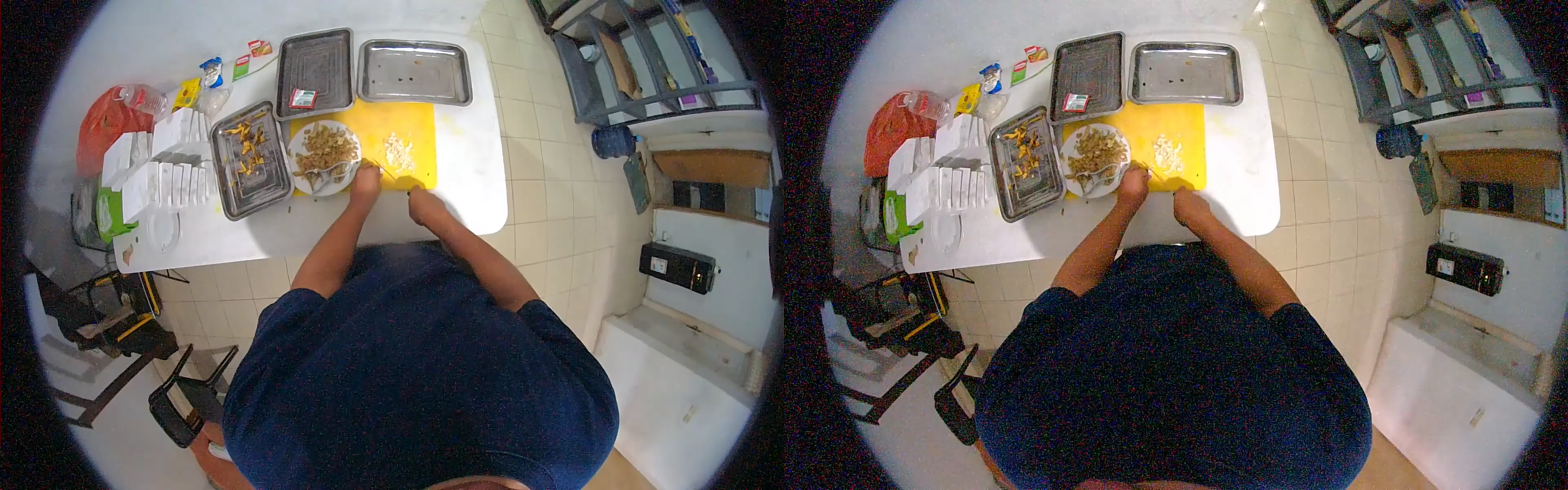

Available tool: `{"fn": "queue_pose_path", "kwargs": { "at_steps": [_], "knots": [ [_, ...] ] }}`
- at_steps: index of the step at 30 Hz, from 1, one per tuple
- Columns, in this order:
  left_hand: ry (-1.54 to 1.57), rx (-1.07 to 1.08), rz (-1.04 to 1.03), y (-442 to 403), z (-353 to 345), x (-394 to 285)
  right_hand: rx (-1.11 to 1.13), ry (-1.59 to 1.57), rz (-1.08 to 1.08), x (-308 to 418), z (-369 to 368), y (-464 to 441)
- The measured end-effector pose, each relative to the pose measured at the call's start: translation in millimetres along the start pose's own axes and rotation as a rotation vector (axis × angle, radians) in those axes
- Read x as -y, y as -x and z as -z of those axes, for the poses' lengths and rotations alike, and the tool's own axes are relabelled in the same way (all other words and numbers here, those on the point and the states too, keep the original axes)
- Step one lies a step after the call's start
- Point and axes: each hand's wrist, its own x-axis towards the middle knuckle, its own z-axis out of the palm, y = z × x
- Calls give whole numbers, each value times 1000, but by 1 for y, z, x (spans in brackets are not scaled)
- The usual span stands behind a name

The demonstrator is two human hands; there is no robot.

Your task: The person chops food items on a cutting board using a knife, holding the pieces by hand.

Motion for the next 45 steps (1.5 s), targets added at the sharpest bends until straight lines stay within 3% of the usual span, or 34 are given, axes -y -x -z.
{"fn": "queue_pose_path", "kwargs": {
  "at_steps": [6,9,12,15,18,24,30,36,45],
  "knots": [
    [56,-93,-127,4,-11,21,119,-89,41,-22,-1,-6],
    [138,-186,-243,3,-13,27,56,-122,60,-29,-6,-6],
    [125,-112,-226,2,-9,27,147,-142,-2,-24,3,-1],
    [79,-169,-258,2,-9,24,-3,-18,13,-25,3,0],
    [146,-81,-206,1,-12,27,31,-53,-77,-26,11,-3],
    [123,-181,-267,10,-7,20,-29,-70,-21,-7,27,8],
    [-31,66,-89,13,7,4,-49,-86,-26,-29,-10,-8],
    [24,28,-92,21,11,4,-43,-14,-13,-11,4,-7],
    [-31,-92,-281,37,11,12,-71,-53,-87,4,-20,-17]
  ]
}}
